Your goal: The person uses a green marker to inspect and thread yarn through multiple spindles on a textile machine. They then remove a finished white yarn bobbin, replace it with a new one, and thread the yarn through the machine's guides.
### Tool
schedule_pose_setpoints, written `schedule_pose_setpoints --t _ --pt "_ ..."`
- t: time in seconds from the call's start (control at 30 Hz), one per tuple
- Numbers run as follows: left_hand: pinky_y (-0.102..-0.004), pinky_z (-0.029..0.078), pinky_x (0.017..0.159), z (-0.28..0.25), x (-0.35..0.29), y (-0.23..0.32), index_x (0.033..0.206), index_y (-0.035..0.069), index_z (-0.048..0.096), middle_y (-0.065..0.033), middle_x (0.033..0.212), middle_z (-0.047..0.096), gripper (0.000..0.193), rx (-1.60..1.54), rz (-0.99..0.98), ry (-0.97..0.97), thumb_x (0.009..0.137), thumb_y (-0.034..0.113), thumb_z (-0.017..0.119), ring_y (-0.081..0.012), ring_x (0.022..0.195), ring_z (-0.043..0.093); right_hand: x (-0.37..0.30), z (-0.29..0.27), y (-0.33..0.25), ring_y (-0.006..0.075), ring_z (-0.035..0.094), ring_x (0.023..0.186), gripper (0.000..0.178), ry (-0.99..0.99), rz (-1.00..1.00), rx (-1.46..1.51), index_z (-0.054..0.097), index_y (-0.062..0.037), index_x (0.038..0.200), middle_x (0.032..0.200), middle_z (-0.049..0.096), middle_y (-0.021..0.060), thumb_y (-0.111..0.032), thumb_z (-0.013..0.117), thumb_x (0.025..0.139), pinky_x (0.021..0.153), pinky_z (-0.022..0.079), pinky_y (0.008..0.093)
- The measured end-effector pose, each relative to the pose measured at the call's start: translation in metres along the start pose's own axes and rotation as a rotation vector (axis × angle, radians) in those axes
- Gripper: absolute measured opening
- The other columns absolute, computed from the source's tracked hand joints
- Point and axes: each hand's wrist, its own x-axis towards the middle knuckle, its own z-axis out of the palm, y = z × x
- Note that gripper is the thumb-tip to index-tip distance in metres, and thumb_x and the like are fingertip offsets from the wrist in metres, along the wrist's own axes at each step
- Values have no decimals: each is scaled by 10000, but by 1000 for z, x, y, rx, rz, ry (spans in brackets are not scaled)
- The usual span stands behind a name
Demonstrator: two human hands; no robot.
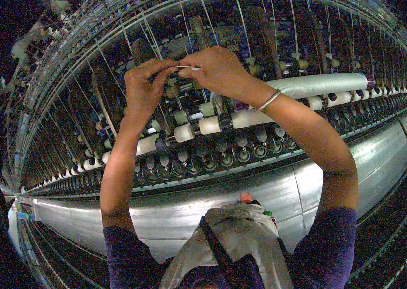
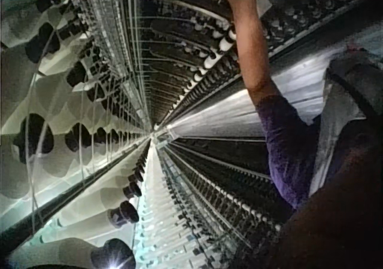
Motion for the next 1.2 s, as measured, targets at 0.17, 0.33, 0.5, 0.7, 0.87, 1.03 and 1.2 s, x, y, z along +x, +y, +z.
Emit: schedule_pose_setpoints --t 0.17,0.33,0.5,0.7,0.87,1.03,1.2 --pt "-310 488 587 3 -1 -7 877 14 701 -148 787 680 116 44 -52 26 781 -13 643 -248 641 651 -2 -3 -3 196 569 593 303 52 -41 196 619 -42 1140 728 643 116 -229 570 907 584 447 294" --pt "-302 493 586 -1 0 -9 865 18 713 -137 748 682 96 73 -211 36 787 30 658 -210 620 650 1 -10 -3 210 587 638 272 140 -143 14 634 -44 1051 787 630 93 -177 671 816 602 463 311" --pt "-267 475 555 4 -1 -6 879 38 727 -74 701 685 93 7 -275 -63 815 80 672 -111 585 599 8 3 -4 257 606 691 219 243 -243 -227 608 -24 863 776 584 96 -121 743 721 591 461 341" --pt "-282 478 548 4 0 -16 887 32 717 -98 746 695 102 23 -233 -70 801 60 670 -145 574 606 11 8 -2 331 602 761 155 164 -335 -393 604 -39 812 796 586 133 -173 671 775 652 497 408" --pt "-360 506 668 -17 20 -42 874 94 721 -97 797 664 148 435 87 56 760 50 638 -263 722 619 48 7 11 360 655 762 137 -119 -351 -588 677 -67 710 751 663 162 -173 622 776 686 536 439" --pt "-392 491 745 -29 23 -54 835 141 721 -60 800 622 135 635 121 18 752 79 634 -270 834 570 82 31 25 305 671 777 126 -340 -642 -930 694 -87 725 791 685 108 -160 597 755 692 539 427" --pt "-379 491 740 -26 22 -49 798 149 722 -42 770 615 112 643 111 -43 735 90 652 -260 836 565 81 38 26 261 665 702 93 -269 -775 -910 676 -97 621 664 657 82 -119 622 693 663 512 379"
